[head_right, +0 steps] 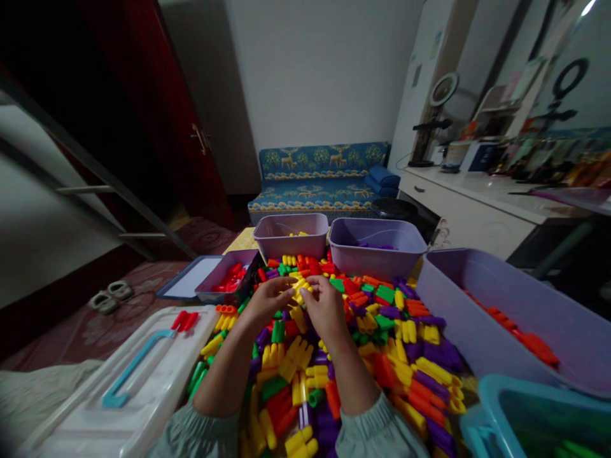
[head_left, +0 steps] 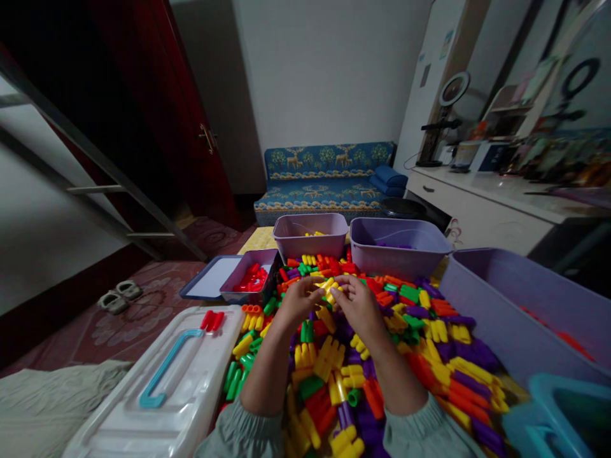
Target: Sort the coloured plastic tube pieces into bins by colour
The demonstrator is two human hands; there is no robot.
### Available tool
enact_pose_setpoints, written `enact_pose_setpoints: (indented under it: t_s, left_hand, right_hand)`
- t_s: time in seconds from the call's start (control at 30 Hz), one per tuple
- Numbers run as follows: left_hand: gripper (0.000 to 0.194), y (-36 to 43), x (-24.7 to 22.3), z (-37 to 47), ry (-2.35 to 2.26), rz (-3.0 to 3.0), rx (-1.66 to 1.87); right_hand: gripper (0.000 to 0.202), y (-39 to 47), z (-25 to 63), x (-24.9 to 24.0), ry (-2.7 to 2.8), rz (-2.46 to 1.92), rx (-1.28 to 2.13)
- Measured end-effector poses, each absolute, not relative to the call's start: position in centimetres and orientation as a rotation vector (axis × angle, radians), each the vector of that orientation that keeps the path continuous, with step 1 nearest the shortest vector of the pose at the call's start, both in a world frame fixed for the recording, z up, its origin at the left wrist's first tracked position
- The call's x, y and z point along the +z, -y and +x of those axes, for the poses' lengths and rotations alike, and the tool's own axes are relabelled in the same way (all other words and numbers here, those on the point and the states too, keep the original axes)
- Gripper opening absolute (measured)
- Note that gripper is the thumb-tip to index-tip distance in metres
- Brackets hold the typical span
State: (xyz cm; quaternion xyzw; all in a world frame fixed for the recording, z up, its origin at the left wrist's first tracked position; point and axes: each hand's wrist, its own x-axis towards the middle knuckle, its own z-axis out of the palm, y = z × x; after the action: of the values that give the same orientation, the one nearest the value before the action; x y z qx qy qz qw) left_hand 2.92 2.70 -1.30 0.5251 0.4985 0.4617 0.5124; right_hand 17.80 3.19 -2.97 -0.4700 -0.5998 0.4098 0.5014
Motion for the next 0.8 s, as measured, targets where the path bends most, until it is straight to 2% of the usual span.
enact_pose_setpoints:
  t_s: [0.13,0.27,0.4,0.47,0.53,0.6,0.67,0.8]
  left_hand:
    - [0.049,-2.4,-1.0,2.9,-1.095,1.125,1.244]
    - [0.048,-2.8,0.2,2.7,-0.998,1.001,1.353]
    - [0.042,-6.2,3.9,2.5,-0.805,0.858,1.495]
    - [0.042,-8.4,5.9,2.2,-0.732,0.791,1.633]
    - [0.046,-9.8,7.0,2.0,-0.846,0.756,1.744]
    - [0.048,-10.0,6.4,1.8,-0.998,0.847,1.811]
    - [0.041,-9.2,4.4,1.8,-1.114,1.052,1.782]
    - [0.025,-6.3,-0.9,2.5,-1.383,1.432,1.462]
  right_hand:
    - [0.032,-2.7,17.0,-2.5,1.393,-1.065,1.079]
    - [0.028,-4.7,16.3,-0.7,1.342,-1.014,1.152]
    - [0.023,-10.0,14.9,3.4,1.274,-0.977,1.204]
    - [0.032,-12.3,14.1,5.4,1.179,-0.923,1.158]
    - [0.044,-13.3,13.7,6.3,1.125,-0.902,1.150]
    - [0.048,-12.8,13.8,5.7,1.158,-0.913,1.153]
    - [0.043,-11.2,14.6,3.7,1.228,-0.967,1.136]
    - [0.032,-7.6,17.7,-1.2,1.373,-1.070,1.003]
